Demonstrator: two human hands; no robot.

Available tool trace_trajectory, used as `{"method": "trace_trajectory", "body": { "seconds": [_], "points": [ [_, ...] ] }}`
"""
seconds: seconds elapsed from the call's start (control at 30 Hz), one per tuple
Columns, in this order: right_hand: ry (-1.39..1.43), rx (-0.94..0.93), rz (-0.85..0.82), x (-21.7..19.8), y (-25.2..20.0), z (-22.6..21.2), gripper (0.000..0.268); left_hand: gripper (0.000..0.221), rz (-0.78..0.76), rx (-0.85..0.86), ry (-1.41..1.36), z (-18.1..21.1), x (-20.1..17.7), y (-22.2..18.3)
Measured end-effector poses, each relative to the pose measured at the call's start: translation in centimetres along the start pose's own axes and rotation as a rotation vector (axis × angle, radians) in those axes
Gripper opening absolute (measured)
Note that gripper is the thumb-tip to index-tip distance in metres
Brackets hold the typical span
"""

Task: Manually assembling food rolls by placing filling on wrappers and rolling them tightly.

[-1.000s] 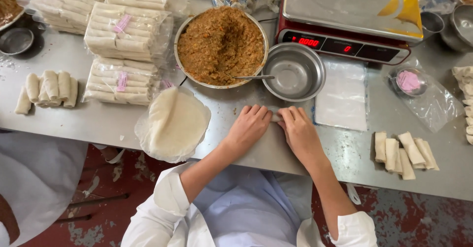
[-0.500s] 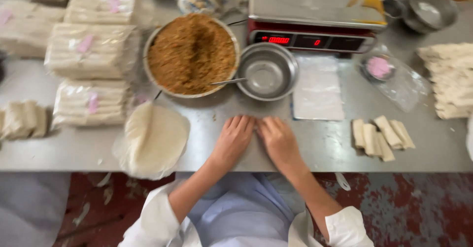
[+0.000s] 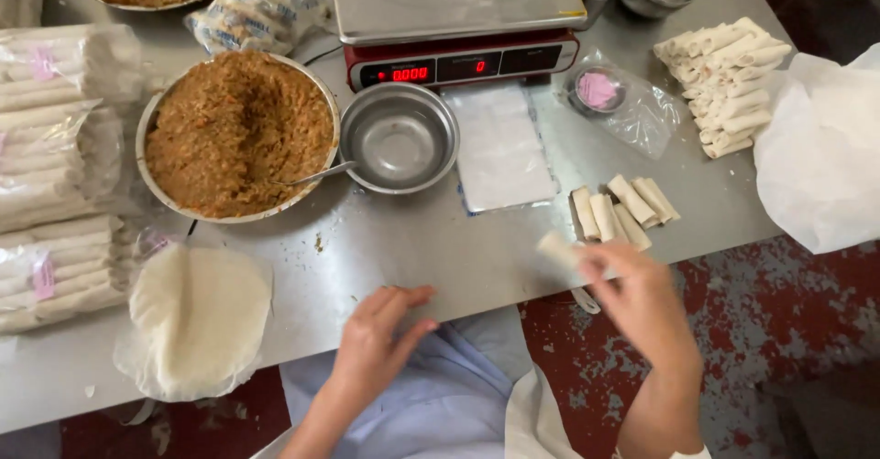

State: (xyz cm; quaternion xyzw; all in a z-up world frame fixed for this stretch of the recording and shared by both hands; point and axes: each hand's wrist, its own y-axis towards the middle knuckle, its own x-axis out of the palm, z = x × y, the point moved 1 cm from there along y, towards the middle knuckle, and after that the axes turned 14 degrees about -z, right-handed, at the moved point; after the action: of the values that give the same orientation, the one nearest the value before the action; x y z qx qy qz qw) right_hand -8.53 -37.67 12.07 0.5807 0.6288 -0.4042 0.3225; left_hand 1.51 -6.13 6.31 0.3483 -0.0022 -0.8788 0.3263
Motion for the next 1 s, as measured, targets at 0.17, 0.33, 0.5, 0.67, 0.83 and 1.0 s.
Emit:
{"method": "trace_trajectory", "body": {
  "seconds": [0.17,0.33,0.5,0.67,0.83,1.0],
  "points": [
    [-0.234,0.261,0.419,0.8,0.5,7.0,0.025,0.028,0.073,-0.166,0.014,-1.4,-3.3,-2.8],
    [-0.333,0.429,0.537,1.9,-0.3,7.6,0.029,0.023,0.237,-0.353,0.257,-3.8,-7.7,-7.3],
    [-0.201,-0.084,0.682,3.9,-0.3,5.1,0.010,0.023,0.392,-0.522,0.708,-6.7,-12.7,-11.3],
    [-0.047,-0.329,0.502,8.0,4.3,0.5,0.010,0.021,0.510,-0.548,0.805,-10.1,-15.1,-13.6],
    [0.186,-0.469,0.359,10.0,7.6,-4.8,0.012,0.053,0.444,-0.657,0.825,-12.7,-15.4,-12.3],
    [0.222,-0.438,0.293,10.7,8.2,-5.8,0.012,0.033,0.473,-0.691,0.825,-14.4,-16.0,-11.6]
  ]
}}
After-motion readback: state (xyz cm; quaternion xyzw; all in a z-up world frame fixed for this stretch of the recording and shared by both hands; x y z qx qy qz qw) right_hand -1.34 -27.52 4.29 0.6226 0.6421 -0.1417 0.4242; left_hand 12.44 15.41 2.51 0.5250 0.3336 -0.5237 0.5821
